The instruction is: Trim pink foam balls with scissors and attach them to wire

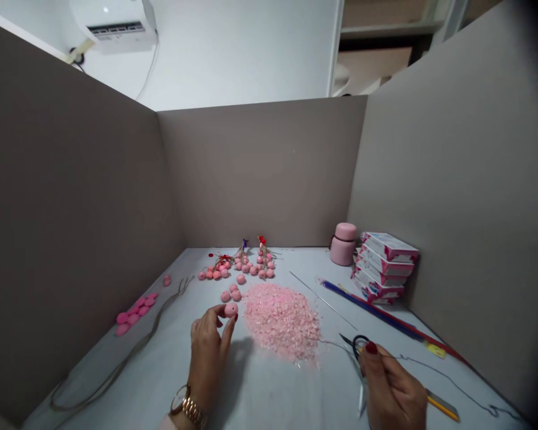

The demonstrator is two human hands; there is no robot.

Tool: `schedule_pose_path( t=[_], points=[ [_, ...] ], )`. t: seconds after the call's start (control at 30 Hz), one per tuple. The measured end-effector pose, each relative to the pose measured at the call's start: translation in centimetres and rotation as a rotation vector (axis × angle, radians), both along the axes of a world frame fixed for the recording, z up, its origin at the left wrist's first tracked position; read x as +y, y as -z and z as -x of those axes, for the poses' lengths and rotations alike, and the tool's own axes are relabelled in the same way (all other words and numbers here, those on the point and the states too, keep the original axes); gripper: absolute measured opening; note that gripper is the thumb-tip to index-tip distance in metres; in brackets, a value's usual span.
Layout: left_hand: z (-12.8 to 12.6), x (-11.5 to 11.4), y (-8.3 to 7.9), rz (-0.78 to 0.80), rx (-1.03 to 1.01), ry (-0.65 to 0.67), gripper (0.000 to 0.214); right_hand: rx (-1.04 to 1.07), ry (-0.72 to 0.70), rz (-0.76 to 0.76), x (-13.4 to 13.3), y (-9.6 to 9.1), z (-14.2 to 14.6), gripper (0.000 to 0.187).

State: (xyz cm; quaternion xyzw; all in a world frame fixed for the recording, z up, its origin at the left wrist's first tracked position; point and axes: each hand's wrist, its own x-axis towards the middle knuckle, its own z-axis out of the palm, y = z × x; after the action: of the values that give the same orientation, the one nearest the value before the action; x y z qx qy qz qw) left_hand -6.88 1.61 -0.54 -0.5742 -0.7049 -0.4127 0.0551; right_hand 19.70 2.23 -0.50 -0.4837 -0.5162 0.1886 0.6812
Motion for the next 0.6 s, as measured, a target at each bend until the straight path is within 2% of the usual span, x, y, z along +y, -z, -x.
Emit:
schedule_pose_path(
  t=[0.27,0.33,0.4,0.5,0.6],
  points=[
    [3.2,2.2,1.4,0.217,0.008,-0.166,0.022,0.183,-0.078,0.132,0.7,-0.8,-0.4,0.042],
    [3.6,2.5,1.8,0.273,0.038,-0.185,0.023,0.336,-0.074,0.166,1.7,-0.9,-1.1,0.041],
    [3.8,2.6,2.1,0.311,0.062,-0.188,0.027,0.653,-0.049,0.195,3.3,-0.9,-2.1,0.035],
    [4.2,2.7,2.4,0.340,0.080,-0.185,0.039,0.762,0.009,0.260,5.6,-0.1,-4.1,0.029],
    [4.8,3.2,2.8,0.361,0.076,-0.187,0.047,0.843,-0.027,0.388,7.2,1.1,-5.7,0.018]
  ],
)
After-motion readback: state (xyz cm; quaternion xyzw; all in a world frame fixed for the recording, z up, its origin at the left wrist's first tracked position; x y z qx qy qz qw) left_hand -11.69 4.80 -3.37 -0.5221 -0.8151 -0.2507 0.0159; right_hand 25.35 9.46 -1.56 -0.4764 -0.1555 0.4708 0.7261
